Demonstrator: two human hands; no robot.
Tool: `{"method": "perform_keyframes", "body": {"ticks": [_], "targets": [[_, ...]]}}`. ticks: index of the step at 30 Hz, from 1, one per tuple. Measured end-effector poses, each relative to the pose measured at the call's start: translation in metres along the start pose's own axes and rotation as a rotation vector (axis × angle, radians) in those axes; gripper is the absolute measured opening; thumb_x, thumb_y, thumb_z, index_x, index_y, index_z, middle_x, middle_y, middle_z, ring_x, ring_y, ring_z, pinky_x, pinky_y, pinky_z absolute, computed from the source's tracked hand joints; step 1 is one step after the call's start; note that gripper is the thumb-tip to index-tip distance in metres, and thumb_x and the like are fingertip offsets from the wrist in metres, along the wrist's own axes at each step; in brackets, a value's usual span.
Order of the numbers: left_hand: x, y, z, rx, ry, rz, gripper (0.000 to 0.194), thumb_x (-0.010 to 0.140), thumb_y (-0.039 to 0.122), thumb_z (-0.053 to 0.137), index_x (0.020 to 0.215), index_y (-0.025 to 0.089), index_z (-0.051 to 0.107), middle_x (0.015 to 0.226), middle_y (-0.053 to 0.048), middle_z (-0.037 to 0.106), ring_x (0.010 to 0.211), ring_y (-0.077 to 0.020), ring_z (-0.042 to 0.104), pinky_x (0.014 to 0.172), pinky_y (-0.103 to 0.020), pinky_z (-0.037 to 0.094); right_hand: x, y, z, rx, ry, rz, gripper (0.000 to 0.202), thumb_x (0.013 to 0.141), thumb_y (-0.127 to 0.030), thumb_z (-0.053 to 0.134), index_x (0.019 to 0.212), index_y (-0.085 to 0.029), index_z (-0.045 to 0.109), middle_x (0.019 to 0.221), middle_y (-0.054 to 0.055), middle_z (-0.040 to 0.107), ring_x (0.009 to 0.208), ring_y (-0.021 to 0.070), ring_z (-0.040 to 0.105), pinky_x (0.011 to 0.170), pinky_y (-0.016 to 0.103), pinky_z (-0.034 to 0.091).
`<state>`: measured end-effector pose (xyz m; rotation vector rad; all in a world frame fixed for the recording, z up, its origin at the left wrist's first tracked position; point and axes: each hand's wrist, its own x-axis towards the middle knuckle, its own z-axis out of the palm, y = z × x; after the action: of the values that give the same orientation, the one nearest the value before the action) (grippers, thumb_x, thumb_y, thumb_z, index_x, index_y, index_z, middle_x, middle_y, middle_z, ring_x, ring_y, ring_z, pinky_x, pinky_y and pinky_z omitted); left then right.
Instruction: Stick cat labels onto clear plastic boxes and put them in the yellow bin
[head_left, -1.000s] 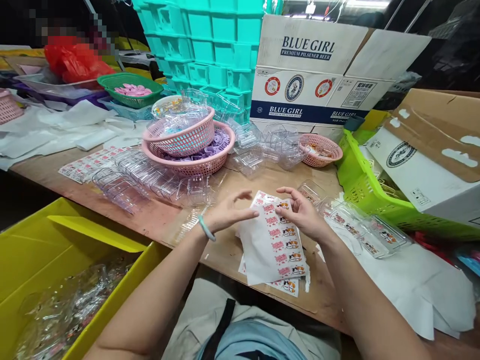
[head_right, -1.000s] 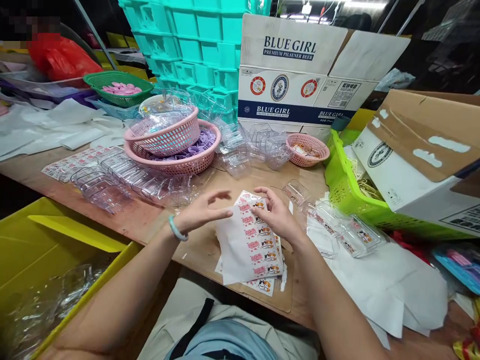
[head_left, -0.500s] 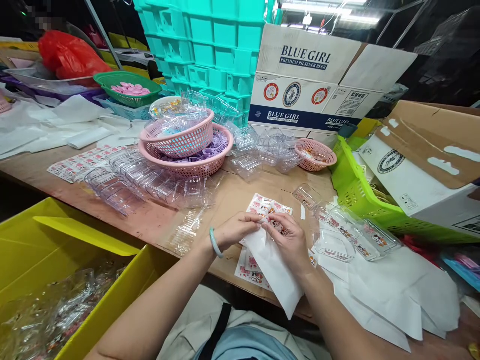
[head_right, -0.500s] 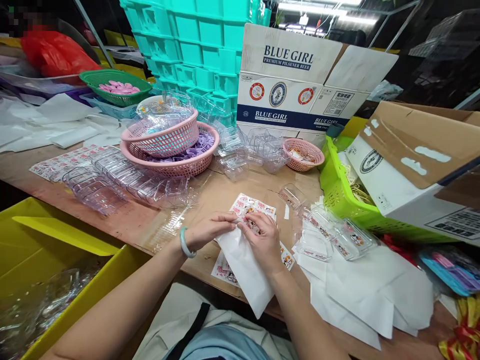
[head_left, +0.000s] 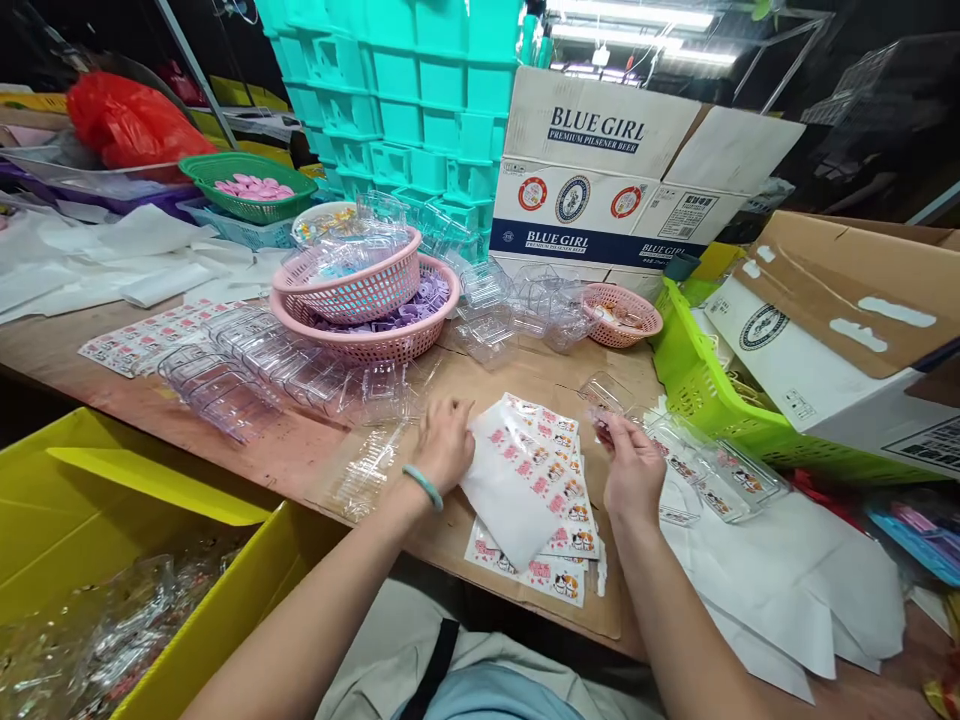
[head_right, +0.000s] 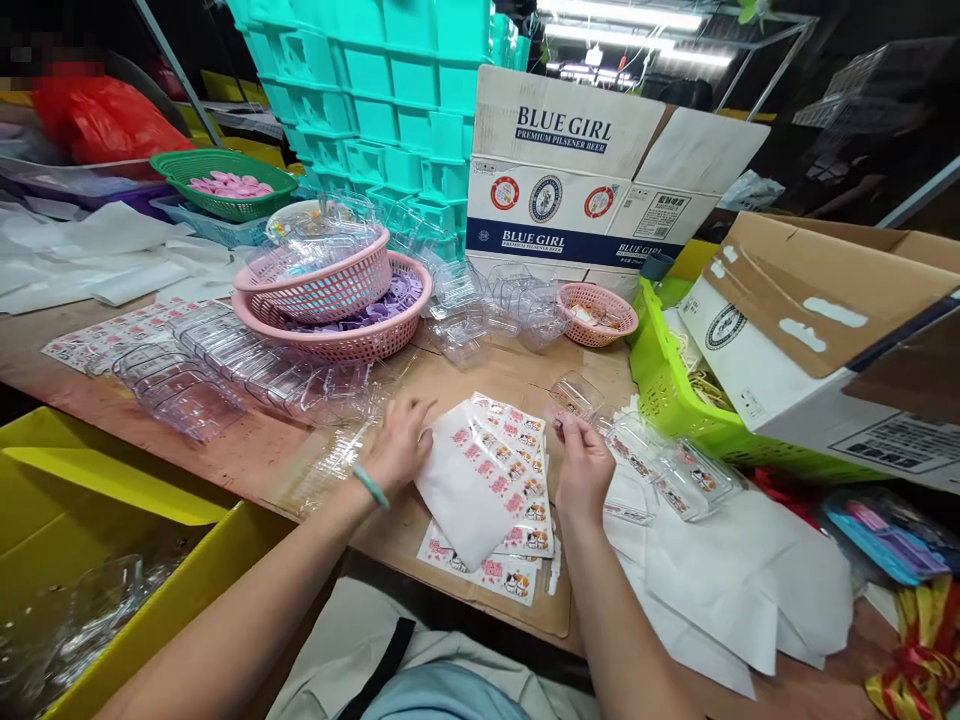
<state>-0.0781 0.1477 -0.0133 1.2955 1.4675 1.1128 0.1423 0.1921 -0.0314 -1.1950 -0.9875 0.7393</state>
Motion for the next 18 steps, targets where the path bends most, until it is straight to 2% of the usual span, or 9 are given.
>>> {"method": "perform_keyframes", "body": {"ticks": [2, 4, 6, 7, 8, 10, 13, 16, 18], "targets": [[-0.008, 0.011, 0.013, -0.067, 0.053, 0.084, 0.026, 0.078, 0.026, 0.061, 0.102, 0.021, 0.069, 0.120, -0.010, 0.060, 0.116, -0.0257, 0.050, 0.104, -0.041, 0.032, -0.004, -0.006, 0.000, -0.251, -0.036, -0.308, 0.023, 0.083, -0.034, 0.062, 0.096, -0.017, 0.071, 0.100, 0.010, 0.072, 0.094, 0.0231, 0.067, 0.093, 0.046, 0.049], [-0.015, 0.021, 0.031, -0.282, -0.035, 0.106, 0.026, 0.079, 0.037, 0.063, 0.098, 0.021, 0.070, 0.122, -0.009, 0.060, 0.119, -0.0254, 0.048, 0.104, -0.040, 0.032, -0.016, -0.013, 0.005, -0.481, -0.192, -0.612, 0.020, 0.085, -0.026, 0.060, 0.101, -0.020, 0.070, 0.107, 0.009, 0.071, 0.101, 0.0241, 0.064, 0.098, 0.047, 0.045], [-0.017, 0.024, 0.047, -0.582, -0.112, -0.001, 0.030, 0.080, 0.045, 0.062, 0.096, 0.020, 0.069, 0.112, -0.008, 0.064, 0.110, -0.0232, 0.054, 0.095, -0.036, 0.040, -0.029, -0.018, 0.011, -0.581, -0.371, -0.761, 0.025, 0.084, -0.023, 0.060, 0.108, -0.022, 0.068, 0.113, 0.009, 0.069, 0.107, 0.0252, 0.062, 0.100, 0.048, 0.042], [-0.015, 0.022, 0.052, -0.698, -0.096, -0.074, 0.030, 0.078, 0.045, 0.064, 0.094, 0.019, 0.068, 0.106, -0.007, 0.065, 0.103, -0.0214, 0.056, 0.089, -0.033, 0.042, -0.034, -0.020, 0.013, -0.587, -0.438, -0.755, 0.032, 0.084, -0.024, 0.061, 0.115, -0.022, 0.064, 0.118, 0.009, 0.067, 0.113, 0.0261, 0.059, 0.102, 0.049, 0.041], [-0.012, 0.020, 0.055, -0.784, -0.053, -0.139, 0.030, 0.074, 0.044, 0.069, 0.090, 0.018, 0.067, 0.099, -0.006, 0.065, 0.096, -0.0195, 0.058, 0.084, -0.031, 0.044, -0.037, -0.020, 0.015, -0.569, -0.483, -0.702, 0.041, 0.082, -0.026, 0.063, 0.123, -0.022, 0.059, 0.125, 0.010, 0.063, 0.118, 0.0271, 0.055, 0.103, 0.050, 0.040], [-0.004, 0.013, 0.053, -0.866, 0.013, -0.213, 0.028, 0.066, 0.037, 0.076, 0.083, 0.017, 0.066, 0.090, -0.004, 0.064, 0.087, -0.0161, 0.057, 0.079, -0.028, 0.044, -0.037, -0.020, 0.019, -0.473, -0.527, -0.496, 0.056, 0.080, -0.035, 0.067, 0.132, -0.022, 0.050, 0.136, 0.012, 0.053, 0.127, 0.0284, 0.047, 0.106, 0.050, 0.037], [0.006, 0.008, 0.043, -0.859, -0.071, -0.204, 0.021, 0.066, 0.031, 0.074, 0.076, 0.016, 0.064, 0.086, -0.003, 0.062, 0.082, -0.0138, 0.056, 0.078, -0.027, 0.045, -0.027, -0.016, 0.024, -0.215, -0.507, -0.090, 0.058, 0.079, -0.045, 0.066, 0.131, -0.024, 0.050, 0.136, 0.011, 0.051, 0.124, 0.0267, 0.049, 0.101, 0.045, 0.043], [0.014, 0.005, 0.034, -0.641, -0.176, -0.123, 0.017, 0.072, 0.031, 0.066, 0.071, 0.015, 0.062, 0.077, -0.003, 0.062, 0.076, -0.0145, 0.057, 0.077, -0.030, 0.046, -0.012, -0.010, 0.030, 0.006, -0.633, 0.261, 0.047, 0.077, -0.051, 0.066, 0.111, -0.019, 0.063, 0.110, 0.010, 0.067, 0.096, 0.0235, 0.064, 0.084, 0.038, 0.051], [0.021, 0.000, 0.029, -0.373, -0.149, -0.017, 0.019, 0.077, 0.033, 0.059, 0.078, 0.015, 0.064, 0.083, -0.006, 0.065, 0.082, -0.0184, 0.060, 0.081, -0.034, 0.047, 0.000, -0.006, 0.035, 0.009, -0.727, 0.330, 0.039, 0.075, -0.052, 0.068, 0.087, -0.015, 0.069, 0.085, 0.008, 0.070, 0.077, 0.0204, 0.064, 0.076, 0.035, 0.051]]}}
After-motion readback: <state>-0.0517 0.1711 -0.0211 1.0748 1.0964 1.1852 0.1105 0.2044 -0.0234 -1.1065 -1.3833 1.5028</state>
